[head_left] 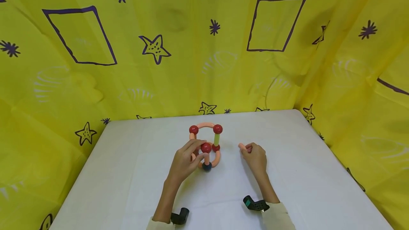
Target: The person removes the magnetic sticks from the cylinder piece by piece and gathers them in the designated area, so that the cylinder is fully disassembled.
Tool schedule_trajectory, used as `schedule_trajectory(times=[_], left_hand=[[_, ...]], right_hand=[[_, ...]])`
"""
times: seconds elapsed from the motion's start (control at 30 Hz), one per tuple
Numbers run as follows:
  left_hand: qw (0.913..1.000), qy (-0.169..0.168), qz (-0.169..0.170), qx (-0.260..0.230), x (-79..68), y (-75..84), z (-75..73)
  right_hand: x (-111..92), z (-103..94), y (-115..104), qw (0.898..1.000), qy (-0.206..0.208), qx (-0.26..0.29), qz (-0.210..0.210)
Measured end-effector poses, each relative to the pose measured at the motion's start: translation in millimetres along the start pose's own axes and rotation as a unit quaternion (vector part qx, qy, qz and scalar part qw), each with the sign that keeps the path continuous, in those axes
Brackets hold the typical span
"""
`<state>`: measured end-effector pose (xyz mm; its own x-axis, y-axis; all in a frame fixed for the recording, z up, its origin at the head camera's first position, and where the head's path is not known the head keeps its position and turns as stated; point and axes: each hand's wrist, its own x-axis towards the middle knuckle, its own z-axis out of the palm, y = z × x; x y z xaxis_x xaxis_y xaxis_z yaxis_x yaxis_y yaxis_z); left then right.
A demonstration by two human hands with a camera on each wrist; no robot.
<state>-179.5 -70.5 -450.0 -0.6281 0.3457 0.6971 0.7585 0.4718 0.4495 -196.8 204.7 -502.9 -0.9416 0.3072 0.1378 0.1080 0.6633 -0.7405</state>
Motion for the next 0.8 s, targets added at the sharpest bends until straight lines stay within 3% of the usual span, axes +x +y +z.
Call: schedule_trajectory(times=[0.43, 0.8], left_hand=[[0.9999, -0.005, -0.002, 0.015, -1.2, 1.9, 0.3], [0.9998, -0.001, 0.014, 0.016, 0.1, 0.2, -1.3]], right_hand=[[-1.6, 2.8, -2.7, 0.999, 0.019, -0.027, -0.007], [-5.5, -4.3, -6.5, 1.000, -0.021, 0.007, -0.017]])
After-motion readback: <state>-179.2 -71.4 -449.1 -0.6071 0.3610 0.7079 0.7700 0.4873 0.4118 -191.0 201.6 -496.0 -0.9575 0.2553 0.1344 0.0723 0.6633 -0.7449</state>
